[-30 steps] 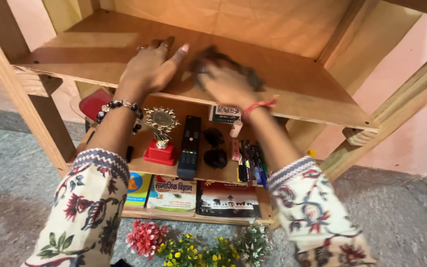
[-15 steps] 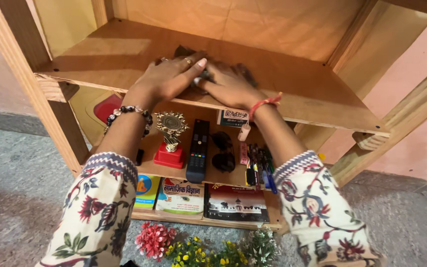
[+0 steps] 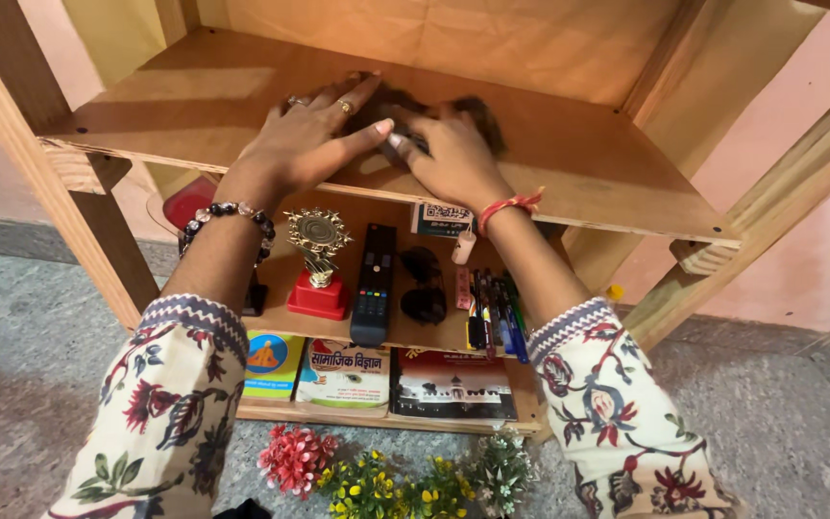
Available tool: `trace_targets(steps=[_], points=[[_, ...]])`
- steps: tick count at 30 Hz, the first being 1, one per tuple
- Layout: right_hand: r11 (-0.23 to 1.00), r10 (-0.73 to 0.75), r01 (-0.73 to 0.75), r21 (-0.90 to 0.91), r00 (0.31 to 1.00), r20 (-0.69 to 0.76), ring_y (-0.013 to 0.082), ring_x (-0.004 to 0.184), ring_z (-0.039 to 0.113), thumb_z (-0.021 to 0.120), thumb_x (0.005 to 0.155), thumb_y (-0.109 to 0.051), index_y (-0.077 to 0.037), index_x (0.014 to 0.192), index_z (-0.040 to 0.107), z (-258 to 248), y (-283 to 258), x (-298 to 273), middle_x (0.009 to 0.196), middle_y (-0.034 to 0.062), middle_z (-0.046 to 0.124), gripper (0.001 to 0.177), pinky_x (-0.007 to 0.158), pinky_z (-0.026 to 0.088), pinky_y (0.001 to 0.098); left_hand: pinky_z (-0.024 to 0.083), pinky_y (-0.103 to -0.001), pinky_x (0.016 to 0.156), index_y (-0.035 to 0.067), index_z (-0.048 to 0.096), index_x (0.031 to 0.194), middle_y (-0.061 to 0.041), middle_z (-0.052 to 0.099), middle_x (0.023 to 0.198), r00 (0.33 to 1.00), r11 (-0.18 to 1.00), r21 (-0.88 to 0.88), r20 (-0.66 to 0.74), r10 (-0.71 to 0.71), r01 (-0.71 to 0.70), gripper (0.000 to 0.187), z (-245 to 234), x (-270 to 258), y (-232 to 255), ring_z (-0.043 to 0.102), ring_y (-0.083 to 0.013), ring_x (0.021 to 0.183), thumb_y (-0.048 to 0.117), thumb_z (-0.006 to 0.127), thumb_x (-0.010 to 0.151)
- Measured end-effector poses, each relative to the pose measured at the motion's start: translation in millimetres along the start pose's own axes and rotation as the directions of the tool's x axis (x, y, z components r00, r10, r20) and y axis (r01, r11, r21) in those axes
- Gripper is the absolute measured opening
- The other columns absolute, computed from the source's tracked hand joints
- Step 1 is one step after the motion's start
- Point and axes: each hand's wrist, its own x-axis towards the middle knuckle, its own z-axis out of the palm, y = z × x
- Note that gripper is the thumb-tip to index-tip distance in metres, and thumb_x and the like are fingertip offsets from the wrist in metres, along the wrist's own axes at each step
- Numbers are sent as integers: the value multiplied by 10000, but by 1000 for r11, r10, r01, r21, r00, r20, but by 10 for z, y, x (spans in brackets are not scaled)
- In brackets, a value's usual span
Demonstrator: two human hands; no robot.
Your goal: The person removes three potted artificial plants from the top shelf of a wooden shelving unit and places them on the floor. Then, using a dark cloth, the person wipes the top shelf surface repeatedly. The person remains seated on the floor throughout the clip.
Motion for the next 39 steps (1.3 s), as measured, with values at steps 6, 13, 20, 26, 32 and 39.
trace_targets(steps=[6, 13, 20, 26, 32, 39], points=[[634, -89, -95, 768, 977, 195, 215, 1152, 663, 532, 929, -124, -22, 1299, 682, 135, 373, 108, 1263, 125, 718, 412, 1038, 488, 314, 145, -596, 1197, 293, 458, 1521, -99, 386, 1618, 996, 994, 65, -3, 93, -92, 858, -3, -55, -7, 301, -368, 1507, 804, 447, 831], [617, 494, -232, 752, 858, -141, 156, 896, 711, 582, 991, -252, -5, 994, 785, 195, 614, 149, 957, 73, 801, 320, 839, 520, 293, 400, -498, 1093, 202, 557, 1481, -185, 569, 1440, 990, 973, 179, 28, 140, -142, 793, 18, -119, -84, 527, -422, 1310, 749, 414, 925], [831, 427, -312, 461, 888, -168, 203, 761, 644, 620, 977, -330, -16, 1057, 764, 55, 389, 45, 806, 158, 727, 355, 745, 501, 355, 349, -505, 1177, 207, 659, 1416, -182, 703, 1220, 992, 762, 646, -73, 103, -32, 748, -395, -415, -1050, 612, -324, 1245, 698, 257, 1021], [890, 396, -338, 306, 905, -153, 193, 682, 675, 628, 943, -389, -72, 1035, 778, -130, 114, -35, 734, 117, 717, 363, 696, 495, 360, 496, -445, 1058, 105, 816, 1037, -162, 759, 1020, 976, 608, 763, -162, -149, 219, 739, -610, -869, -1405, 683, -273, 1104, 600, 273, 1113], [834, 455, -389, 391, 886, -90, 202, 716, 643, 617, 970, -382, -30, 982, 773, -38, 284, -11, 746, 146, 710, 385, 719, 487, 377, 550, -407, 652, 45, 715, 786, -153, 702, 940, 971, 683, 704, -235, -35, 195, 679, -560, -894, -995, 684, -260, 764, 490, 324, 1117], [668, 401, -174, 723, 903, -153, 130, 998, 700, 624, 943, -319, -21, 1037, 780, 285, 675, 159, 1012, 30, 793, 349, 922, 481, 291, 550, -471, 668, 141, 648, 1210, -183, 734, 953, 1000, 815, 580, -22, 13, 2, 444, -89, -602, 148, 718, -328, 816, 469, 421, 1014]])
